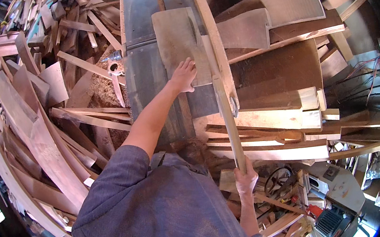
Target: The person uses a table saw to cut multiple pieces of wood. They feed each piece through the saw blade, guide it with a push stick, and set the cut pieces aside. The process is repeated for several pieces of varying sizes.
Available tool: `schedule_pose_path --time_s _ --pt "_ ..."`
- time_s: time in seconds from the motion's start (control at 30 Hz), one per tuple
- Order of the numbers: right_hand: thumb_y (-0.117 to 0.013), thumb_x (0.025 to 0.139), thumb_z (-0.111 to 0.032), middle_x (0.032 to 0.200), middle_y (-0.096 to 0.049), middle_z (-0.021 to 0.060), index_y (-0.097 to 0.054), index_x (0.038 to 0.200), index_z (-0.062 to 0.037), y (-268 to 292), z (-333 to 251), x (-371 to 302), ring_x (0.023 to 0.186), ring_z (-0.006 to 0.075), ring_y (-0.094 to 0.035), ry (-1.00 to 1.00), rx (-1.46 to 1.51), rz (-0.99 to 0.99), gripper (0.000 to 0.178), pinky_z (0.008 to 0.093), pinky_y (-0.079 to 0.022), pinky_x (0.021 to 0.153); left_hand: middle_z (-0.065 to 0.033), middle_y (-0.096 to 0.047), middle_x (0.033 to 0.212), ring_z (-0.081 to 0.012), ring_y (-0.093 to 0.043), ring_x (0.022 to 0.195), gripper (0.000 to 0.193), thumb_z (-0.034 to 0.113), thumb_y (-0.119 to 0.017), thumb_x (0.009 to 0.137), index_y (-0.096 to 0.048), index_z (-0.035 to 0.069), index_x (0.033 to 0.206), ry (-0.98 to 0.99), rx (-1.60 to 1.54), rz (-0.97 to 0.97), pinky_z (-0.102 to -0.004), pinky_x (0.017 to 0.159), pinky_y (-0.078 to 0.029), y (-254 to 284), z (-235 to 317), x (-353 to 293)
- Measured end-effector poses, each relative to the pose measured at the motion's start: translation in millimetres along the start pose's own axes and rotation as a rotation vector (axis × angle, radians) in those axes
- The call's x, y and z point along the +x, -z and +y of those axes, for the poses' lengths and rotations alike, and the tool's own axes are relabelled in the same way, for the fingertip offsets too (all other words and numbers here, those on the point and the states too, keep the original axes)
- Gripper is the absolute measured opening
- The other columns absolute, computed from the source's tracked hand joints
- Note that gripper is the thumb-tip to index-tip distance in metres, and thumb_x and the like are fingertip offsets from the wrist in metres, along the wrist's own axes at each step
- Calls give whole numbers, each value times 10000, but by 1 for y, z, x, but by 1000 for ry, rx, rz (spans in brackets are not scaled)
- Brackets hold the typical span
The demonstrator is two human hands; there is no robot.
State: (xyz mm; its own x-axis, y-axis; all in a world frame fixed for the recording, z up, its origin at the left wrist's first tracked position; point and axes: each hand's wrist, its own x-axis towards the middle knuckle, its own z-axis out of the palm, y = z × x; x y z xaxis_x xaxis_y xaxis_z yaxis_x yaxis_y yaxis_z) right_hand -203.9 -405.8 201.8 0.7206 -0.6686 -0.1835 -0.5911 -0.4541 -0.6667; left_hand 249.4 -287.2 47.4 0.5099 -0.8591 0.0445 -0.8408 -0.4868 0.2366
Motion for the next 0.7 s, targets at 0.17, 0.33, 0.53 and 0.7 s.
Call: schedule_pose_path --time_s 0.17,0.33,0.53,0.7 --pt "-714 790 -50 1010 -750 205 -640 1355 -33 -6 5 6 892 216 -745 -34 7 1 570 362 -571 813 -195 -480 1481 -414 -316 1490 805 357 -926 543 -667 -2 1216 15 -13 -28 -501 1217 -299 6 -6 7" --pt "-701 788 -44 916 -737 186 -650 1345 -46 -11 -10 14 812 180 -715 -5 9 27 560 340 -567 765 -194 -481 1488 -411 -318 1491 807 346 -929 535 -668 -1 1215 23 -13 -22 -492 1209 -304 9 -13 11" --pt "-681 784 -27 821 -706 133 -659 1332 -31 -21 2 20 728 129 -654 5 17 42 549 316 -546 680 -195 -476 1505 -409 -315 1498 815 335 -932 529 -666 -4 1220 15 -20 -6 -482 1212 -293 10 -22 18" --pt "-688 790 -30 767 -685 101 -654 1336 -18 -24 -5 27 674 113 -631 27 17 44 547 308 -533 625 -212 -451 1518 -430 -308 1504 865 363 -927 551 -626 -29 1261 12 1 -66 -524 1214 -306 16 -28 23"
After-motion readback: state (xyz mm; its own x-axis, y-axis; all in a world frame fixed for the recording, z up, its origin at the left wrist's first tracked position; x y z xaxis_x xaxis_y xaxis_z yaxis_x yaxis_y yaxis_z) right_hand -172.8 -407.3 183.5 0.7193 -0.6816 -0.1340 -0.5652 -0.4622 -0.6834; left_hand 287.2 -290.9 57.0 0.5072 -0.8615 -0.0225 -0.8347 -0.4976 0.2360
